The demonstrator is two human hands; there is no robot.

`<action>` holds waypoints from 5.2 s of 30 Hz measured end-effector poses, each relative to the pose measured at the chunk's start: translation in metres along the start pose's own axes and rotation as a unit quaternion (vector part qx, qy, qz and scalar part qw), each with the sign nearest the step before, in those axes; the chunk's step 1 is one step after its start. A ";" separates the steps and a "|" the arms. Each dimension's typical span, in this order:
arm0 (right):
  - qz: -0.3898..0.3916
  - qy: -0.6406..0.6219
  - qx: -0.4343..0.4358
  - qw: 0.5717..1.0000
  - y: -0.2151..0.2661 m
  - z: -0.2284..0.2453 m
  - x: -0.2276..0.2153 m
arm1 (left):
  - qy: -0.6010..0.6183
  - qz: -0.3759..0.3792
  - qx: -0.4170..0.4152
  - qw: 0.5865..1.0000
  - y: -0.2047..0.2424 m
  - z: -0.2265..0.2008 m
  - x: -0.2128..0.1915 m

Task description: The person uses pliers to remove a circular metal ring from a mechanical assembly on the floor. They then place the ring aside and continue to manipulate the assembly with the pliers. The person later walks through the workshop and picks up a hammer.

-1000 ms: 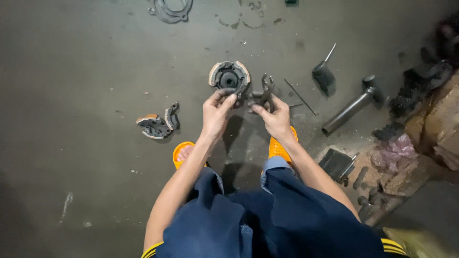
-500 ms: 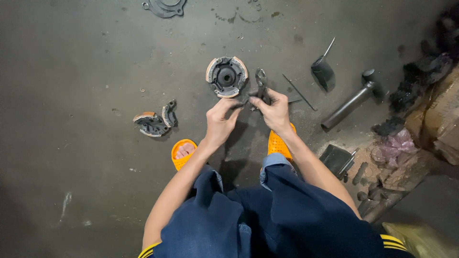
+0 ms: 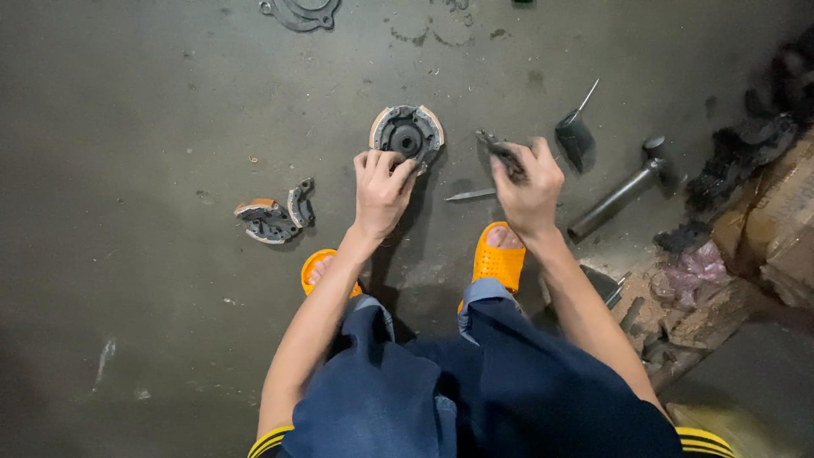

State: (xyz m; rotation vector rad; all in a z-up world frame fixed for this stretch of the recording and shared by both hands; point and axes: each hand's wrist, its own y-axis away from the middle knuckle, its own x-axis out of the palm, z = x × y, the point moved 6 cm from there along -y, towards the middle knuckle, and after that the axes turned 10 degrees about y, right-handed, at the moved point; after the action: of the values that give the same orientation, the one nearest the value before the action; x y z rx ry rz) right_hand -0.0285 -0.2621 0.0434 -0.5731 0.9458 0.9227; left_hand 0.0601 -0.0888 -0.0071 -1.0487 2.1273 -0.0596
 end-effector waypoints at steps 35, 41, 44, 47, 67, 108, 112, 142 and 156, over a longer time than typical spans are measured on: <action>-0.002 -0.060 -0.206 0.977 -0.032 0.058 0.044 | -0.065 0.027 0.005 0.997 0.013 0.005 0.033; 0.031 -0.109 -0.086 0.990 -0.063 0.048 0.016 | -0.005 -0.031 -0.114 0.993 0.019 0.001 0.000; 0.136 -0.141 -0.001 0.980 -0.058 0.005 0.061 | 0.103 -0.060 -0.300 0.946 0.043 0.007 -0.012; 0.199 -0.178 0.067 0.961 -0.037 0.003 0.082 | 0.230 -0.077 -0.388 0.889 0.040 -0.008 -0.013; 0.178 0.015 0.146 0.973 -0.144 -0.101 0.064 | 0.191 -0.071 -0.184 0.962 -0.032 -0.008 -0.034; 0.436 -0.312 0.089 0.839 0.053 0.033 0.095 | 0.545 -0.138 -0.462 0.686 0.017 0.059 -0.008; 0.434 -0.275 0.068 0.855 0.044 0.044 0.082 | 0.565 -0.137 -0.456 0.674 0.009 0.046 -0.012; 0.443 -0.173 0.089 0.875 0.031 0.058 0.061 | 0.230 0.007 -0.104 0.968 -0.006 0.008 -0.028; 0.453 -0.181 0.204 0.849 0.038 0.049 0.078 | 0.221 -0.032 -0.152 0.963 -0.006 0.002 -0.025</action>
State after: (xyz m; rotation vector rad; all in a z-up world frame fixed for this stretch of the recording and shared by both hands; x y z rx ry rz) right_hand -0.0199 -0.1740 -0.0021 0.4759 1.0218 1.5392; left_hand 0.0748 -0.0752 0.0087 -1.3867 2.5604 0.0038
